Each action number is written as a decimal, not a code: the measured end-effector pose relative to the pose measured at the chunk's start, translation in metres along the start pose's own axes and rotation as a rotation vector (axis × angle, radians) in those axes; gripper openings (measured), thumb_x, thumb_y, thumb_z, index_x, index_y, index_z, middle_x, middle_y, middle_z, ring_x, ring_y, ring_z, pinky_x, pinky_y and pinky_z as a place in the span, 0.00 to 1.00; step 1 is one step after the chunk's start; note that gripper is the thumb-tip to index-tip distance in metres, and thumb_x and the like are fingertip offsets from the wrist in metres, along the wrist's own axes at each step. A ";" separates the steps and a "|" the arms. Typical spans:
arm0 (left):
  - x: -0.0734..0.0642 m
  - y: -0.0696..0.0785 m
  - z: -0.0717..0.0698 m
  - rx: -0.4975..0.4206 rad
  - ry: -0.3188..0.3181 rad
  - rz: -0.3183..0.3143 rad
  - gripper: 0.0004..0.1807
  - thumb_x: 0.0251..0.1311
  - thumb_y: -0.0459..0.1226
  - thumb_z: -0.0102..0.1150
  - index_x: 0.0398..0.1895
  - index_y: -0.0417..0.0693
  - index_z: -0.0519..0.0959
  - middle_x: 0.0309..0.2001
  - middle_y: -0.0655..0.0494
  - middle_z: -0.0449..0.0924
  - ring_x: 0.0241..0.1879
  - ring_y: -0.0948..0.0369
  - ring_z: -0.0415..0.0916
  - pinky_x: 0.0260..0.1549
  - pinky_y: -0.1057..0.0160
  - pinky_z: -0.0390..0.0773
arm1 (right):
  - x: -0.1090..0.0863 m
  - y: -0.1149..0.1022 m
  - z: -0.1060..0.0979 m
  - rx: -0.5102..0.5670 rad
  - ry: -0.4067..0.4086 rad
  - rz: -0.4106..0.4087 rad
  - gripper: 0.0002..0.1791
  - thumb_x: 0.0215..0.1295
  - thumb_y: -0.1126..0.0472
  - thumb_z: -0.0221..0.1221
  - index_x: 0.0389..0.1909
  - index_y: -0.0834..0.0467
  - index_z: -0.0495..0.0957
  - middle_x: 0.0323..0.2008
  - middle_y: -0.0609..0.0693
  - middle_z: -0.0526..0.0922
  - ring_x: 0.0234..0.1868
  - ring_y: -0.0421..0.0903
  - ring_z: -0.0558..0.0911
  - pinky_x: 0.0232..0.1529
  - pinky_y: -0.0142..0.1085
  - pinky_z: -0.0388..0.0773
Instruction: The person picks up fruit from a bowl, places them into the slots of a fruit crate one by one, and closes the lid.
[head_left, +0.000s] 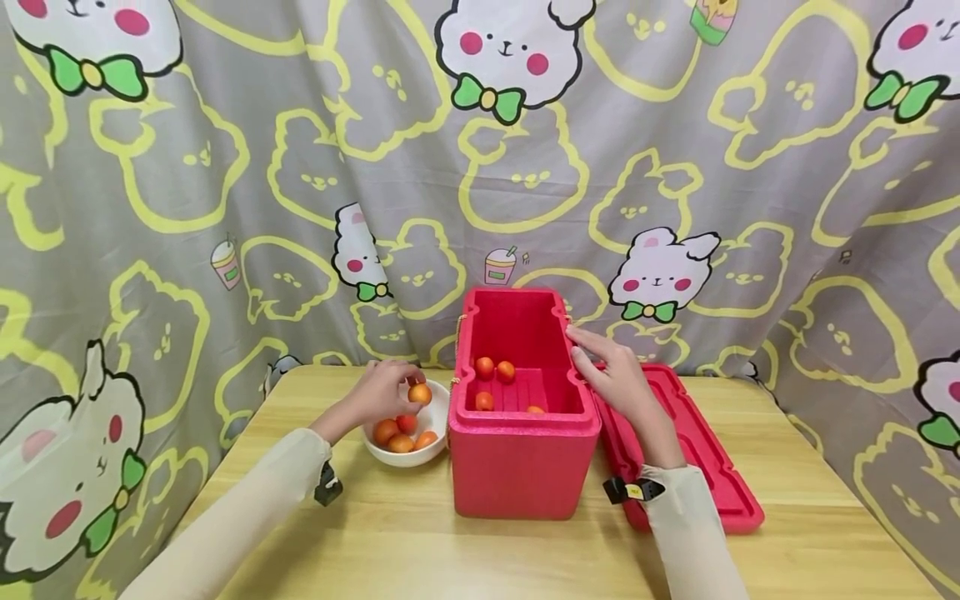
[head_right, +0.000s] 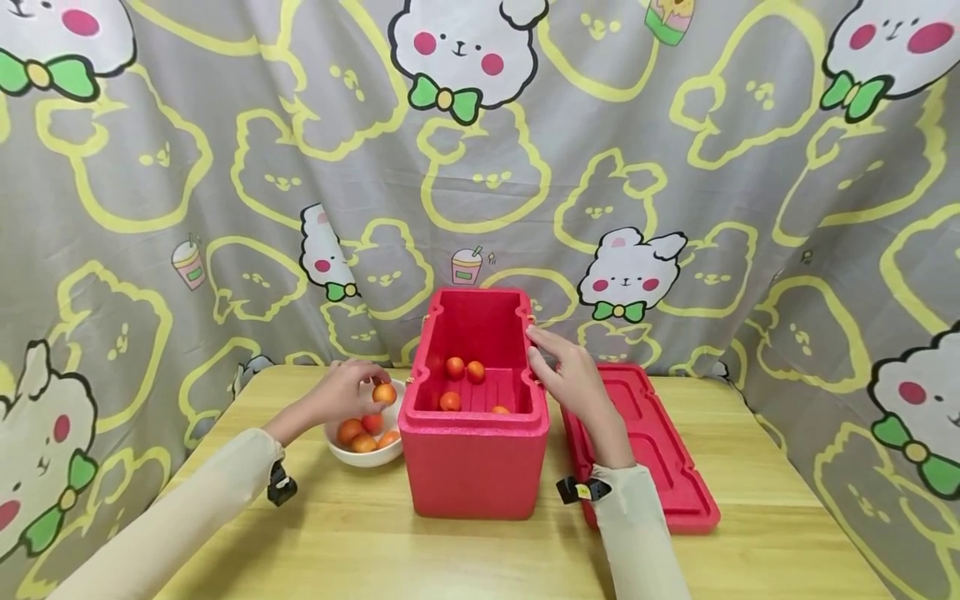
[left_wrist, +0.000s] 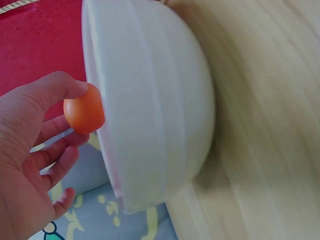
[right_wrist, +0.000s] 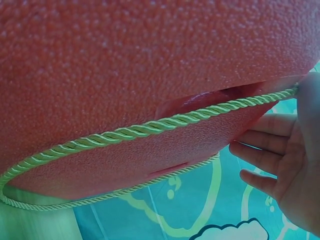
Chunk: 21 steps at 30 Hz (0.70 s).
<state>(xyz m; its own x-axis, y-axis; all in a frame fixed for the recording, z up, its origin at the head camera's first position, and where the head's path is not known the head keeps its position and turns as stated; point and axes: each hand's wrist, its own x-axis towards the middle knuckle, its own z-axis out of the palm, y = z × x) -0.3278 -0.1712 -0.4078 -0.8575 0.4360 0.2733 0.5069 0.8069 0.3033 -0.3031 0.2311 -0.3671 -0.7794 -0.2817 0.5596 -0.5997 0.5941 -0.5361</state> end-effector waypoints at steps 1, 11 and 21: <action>0.001 0.001 -0.001 -0.006 0.005 -0.002 0.18 0.47 0.42 0.78 0.42 0.50 0.85 0.37 0.60 0.84 0.44 0.55 0.74 0.45 0.52 0.62 | 0.000 0.000 0.000 -0.001 0.001 -0.003 0.26 0.72 0.59 0.59 0.70 0.56 0.73 0.67 0.58 0.77 0.68 0.59 0.77 0.53 0.55 0.82; 0.009 0.005 -0.016 -0.085 0.077 -0.008 0.19 0.50 0.41 0.76 0.45 0.49 0.85 0.44 0.56 0.87 0.49 0.53 0.74 0.50 0.49 0.62 | 0.000 -0.001 0.001 -0.003 0.006 -0.015 0.26 0.72 0.58 0.59 0.69 0.56 0.74 0.67 0.57 0.78 0.67 0.58 0.78 0.53 0.54 0.82; 0.012 0.007 -0.027 -0.099 0.198 0.007 0.20 0.47 0.39 0.76 0.45 0.47 0.83 0.44 0.53 0.82 0.47 0.50 0.72 0.48 0.50 0.64 | -0.002 -0.002 -0.001 -0.007 0.002 0.010 0.26 0.72 0.57 0.58 0.70 0.55 0.73 0.68 0.57 0.77 0.67 0.59 0.77 0.53 0.56 0.82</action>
<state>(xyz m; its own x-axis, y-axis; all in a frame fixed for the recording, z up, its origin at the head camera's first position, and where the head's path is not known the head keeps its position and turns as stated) -0.3321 -0.1713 -0.3783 -0.8249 0.3465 0.4466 0.5271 0.7570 0.3862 -0.3004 0.2310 -0.3664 -0.7852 -0.2744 0.5552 -0.5904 0.6024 -0.5372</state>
